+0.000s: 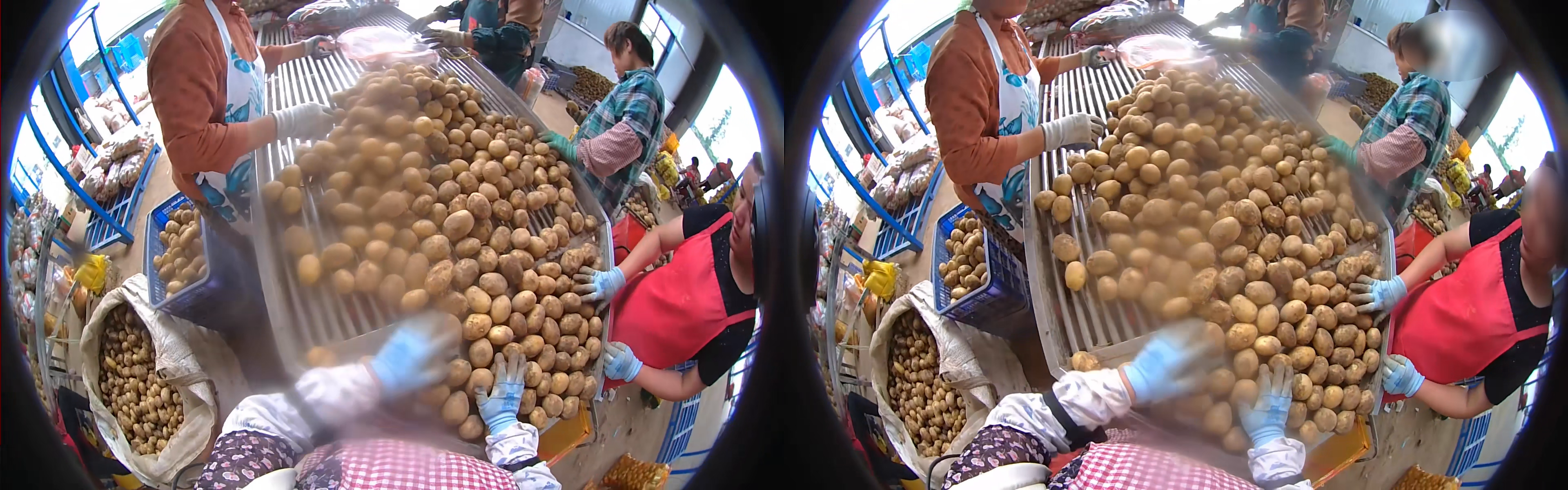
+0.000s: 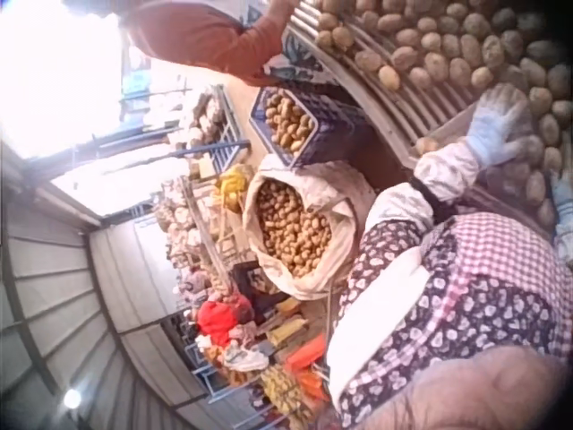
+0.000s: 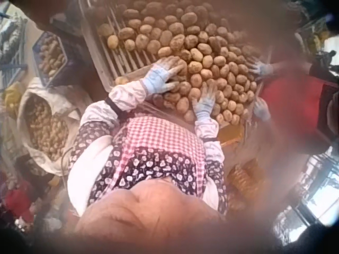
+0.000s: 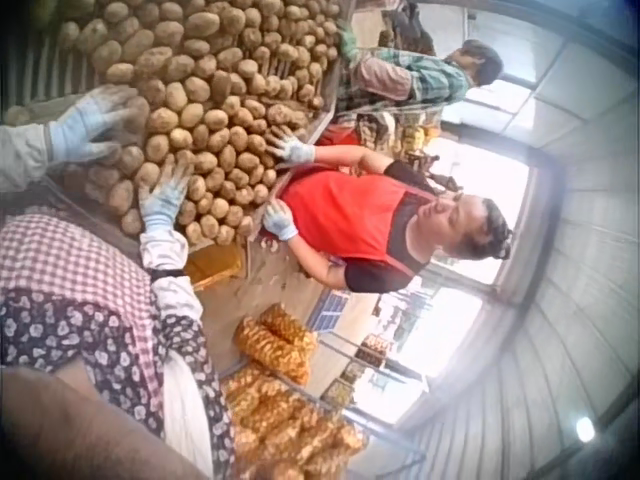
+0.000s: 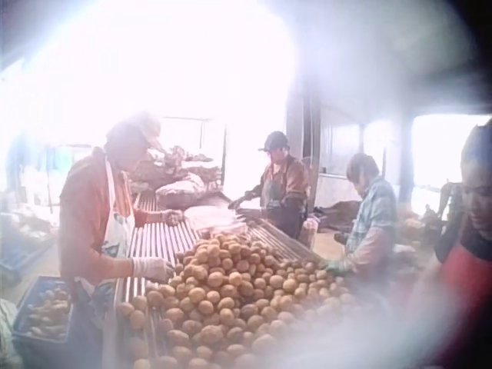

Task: The recorder and several other workers are sorting harvested potatoes on a metal table, removing debris and damaged items and placing good ones into bags.

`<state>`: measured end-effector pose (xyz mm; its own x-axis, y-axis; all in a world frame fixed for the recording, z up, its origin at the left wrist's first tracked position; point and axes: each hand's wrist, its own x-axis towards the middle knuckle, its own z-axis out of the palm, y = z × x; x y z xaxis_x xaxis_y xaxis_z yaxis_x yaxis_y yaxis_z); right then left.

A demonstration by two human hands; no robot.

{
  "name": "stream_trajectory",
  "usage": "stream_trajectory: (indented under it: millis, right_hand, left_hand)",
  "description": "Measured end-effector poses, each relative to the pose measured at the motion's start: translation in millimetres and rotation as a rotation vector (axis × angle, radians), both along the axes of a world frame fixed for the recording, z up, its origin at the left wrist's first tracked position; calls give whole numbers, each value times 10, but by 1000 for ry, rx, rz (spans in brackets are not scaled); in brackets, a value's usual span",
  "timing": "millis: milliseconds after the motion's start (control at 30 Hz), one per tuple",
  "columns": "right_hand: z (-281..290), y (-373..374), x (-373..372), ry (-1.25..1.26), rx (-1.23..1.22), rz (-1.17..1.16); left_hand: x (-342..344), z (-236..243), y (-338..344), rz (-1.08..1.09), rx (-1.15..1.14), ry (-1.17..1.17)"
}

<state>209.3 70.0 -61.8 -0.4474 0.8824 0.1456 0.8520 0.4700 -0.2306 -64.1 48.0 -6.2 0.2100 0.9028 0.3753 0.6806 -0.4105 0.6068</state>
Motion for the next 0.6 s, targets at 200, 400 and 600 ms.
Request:
stream_trajectory:
  millis: [200, 400, 600]
  right_hand:
    - [54, 43, -15, 158, 9, 80]
    - [431, -161, -178, 269, -143, 14]
    - [137, -281, 58, -68, -160, 111]
  left_hand:
    - [-893, -243, 793, 581, -257, 419]
    - [-72, -477, 91, 208, -171, 341]
    - [-325, 35, 402, 78, -377, 47]
